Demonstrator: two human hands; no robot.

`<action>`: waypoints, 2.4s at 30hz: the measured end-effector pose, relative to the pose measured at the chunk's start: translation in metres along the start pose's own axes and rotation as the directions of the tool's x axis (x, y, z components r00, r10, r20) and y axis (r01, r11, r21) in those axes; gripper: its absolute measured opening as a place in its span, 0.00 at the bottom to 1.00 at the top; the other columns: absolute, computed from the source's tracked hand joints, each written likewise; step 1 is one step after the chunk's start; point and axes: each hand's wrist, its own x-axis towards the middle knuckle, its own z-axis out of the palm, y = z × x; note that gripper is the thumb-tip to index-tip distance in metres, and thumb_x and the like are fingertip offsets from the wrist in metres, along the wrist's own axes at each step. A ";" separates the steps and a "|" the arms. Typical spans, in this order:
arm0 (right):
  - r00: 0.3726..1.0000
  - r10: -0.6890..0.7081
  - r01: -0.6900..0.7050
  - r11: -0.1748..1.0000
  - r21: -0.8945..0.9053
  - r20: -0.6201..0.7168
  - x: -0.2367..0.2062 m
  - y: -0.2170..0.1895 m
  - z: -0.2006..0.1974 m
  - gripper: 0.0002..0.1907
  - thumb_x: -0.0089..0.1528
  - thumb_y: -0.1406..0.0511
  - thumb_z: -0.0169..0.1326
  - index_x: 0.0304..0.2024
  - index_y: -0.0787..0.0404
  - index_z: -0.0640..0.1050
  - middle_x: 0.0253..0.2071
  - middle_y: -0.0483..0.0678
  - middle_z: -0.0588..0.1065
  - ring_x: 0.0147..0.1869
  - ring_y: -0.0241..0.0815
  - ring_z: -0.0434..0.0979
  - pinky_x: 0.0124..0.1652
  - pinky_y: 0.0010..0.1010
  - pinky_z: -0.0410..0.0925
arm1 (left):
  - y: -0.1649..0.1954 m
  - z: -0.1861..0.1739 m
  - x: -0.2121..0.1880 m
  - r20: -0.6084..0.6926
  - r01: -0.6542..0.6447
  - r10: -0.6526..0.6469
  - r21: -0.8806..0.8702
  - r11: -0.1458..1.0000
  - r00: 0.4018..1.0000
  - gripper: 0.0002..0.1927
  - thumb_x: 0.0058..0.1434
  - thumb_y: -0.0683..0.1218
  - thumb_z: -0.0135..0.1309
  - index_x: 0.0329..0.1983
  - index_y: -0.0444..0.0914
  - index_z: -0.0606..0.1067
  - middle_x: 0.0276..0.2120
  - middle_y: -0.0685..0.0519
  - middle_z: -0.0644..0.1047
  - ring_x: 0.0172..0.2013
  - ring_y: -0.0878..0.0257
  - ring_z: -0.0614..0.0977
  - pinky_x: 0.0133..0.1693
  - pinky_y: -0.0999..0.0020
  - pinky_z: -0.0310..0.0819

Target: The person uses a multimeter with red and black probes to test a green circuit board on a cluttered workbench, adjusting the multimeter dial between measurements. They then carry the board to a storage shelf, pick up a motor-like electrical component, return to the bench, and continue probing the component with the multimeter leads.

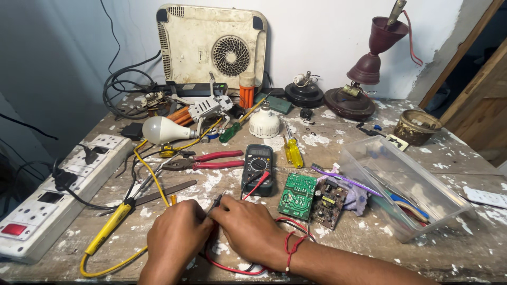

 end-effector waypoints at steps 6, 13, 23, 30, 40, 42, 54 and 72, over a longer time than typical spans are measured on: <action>0.979 -0.205 0.204 0.976 -0.080 -0.014 0.002 0.011 -0.008 0.10 0.58 0.69 0.53 0.42 0.59 0.78 0.43 0.54 0.72 0.47 0.55 0.78 0.38 0.46 0.72 | -0.002 -0.012 -0.010 -0.035 0.008 -0.009 -0.030 1.000 0.999 0.18 0.54 0.57 0.61 0.40 0.41 0.78 0.35 0.43 0.83 0.42 0.44 0.84 0.45 0.49 0.78; 0.921 -0.384 0.366 0.909 -0.202 -0.061 -0.011 0.020 -0.029 0.08 0.61 0.65 0.54 0.43 0.55 0.78 0.40 0.49 0.70 0.46 0.46 0.77 0.33 0.36 0.71 | 0.005 -0.017 -0.010 -0.063 -0.068 0.052 -0.286 0.956 0.997 0.20 0.54 0.52 0.61 0.48 0.42 0.73 0.31 0.44 0.84 0.37 0.46 0.86 0.42 0.51 0.78; 0.839 -0.467 0.426 0.883 -0.197 -0.279 -0.046 0.045 -0.055 0.16 0.60 0.62 0.58 0.50 0.57 0.76 0.38 0.47 0.70 0.37 0.43 0.75 0.31 0.33 0.69 | 0.006 0.008 0.001 0.036 -0.105 0.176 -0.682 0.724 0.984 0.13 0.58 0.44 0.58 0.46 0.40 0.80 0.21 0.53 0.77 0.24 0.69 0.76 0.28 0.69 0.71; 0.867 -0.374 0.313 0.923 -0.224 -0.330 -0.082 0.079 -0.061 0.21 0.52 0.72 0.59 0.49 0.58 0.75 0.32 0.49 0.72 0.29 0.47 0.76 0.27 0.40 0.69 | 0.002 0.040 0.005 0.063 -0.128 0.430 -0.907 0.402 0.901 0.12 0.63 0.41 0.50 0.47 0.35 0.81 0.26 0.58 0.76 0.28 0.73 0.75 0.31 0.75 0.69; 0.760 -0.153 0.091 0.987 -0.130 -0.631 -0.124 0.147 -0.078 0.21 0.58 0.73 0.61 0.50 0.61 0.67 0.38 0.52 0.79 0.38 0.46 0.84 0.35 0.34 0.75 | 0.068 0.054 0.006 -0.033 -0.323 0.524 -0.820 0.473 0.851 0.17 0.54 0.42 0.64 0.48 0.41 0.81 0.33 0.57 0.80 0.30 0.72 0.77 0.29 0.73 0.72; 0.751 -0.069 0.028 0.997 -0.073 -0.657 -0.122 0.158 -0.074 0.19 0.58 0.71 0.63 0.47 0.62 0.69 0.35 0.51 0.79 0.32 0.42 0.80 0.33 0.31 0.74 | 0.088 0.059 0.011 -0.143 -0.453 0.554 -0.753 0.477 0.820 0.14 0.55 0.45 0.67 0.44 0.40 0.81 0.34 0.55 0.81 0.31 0.68 0.79 0.30 0.70 0.74; 0.755 0.493 -0.324 0.854 0.407 -0.432 -0.083 0.214 -0.057 0.08 0.60 0.69 0.58 0.43 0.63 0.79 0.27 0.41 0.84 0.24 0.24 0.76 0.23 0.19 0.66 | 0.137 0.082 0.081 -0.364 -0.730 0.659 -0.522 0.440 0.658 0.06 0.61 0.45 0.61 0.38 0.38 0.81 0.29 0.50 0.81 0.32 0.53 0.80 0.36 0.61 0.73; 0.754 0.527 -0.372 0.834 0.407 -0.391 -0.050 0.242 -0.024 0.09 0.62 0.68 0.58 0.45 0.63 0.81 0.34 0.44 0.81 0.29 0.27 0.75 0.25 0.20 0.64 | 0.124 0.105 0.135 -0.327 -0.734 0.687 -0.505 0.454 0.649 0.06 0.60 0.46 0.62 0.39 0.40 0.81 0.25 0.51 0.78 0.30 0.52 0.77 0.34 0.60 0.71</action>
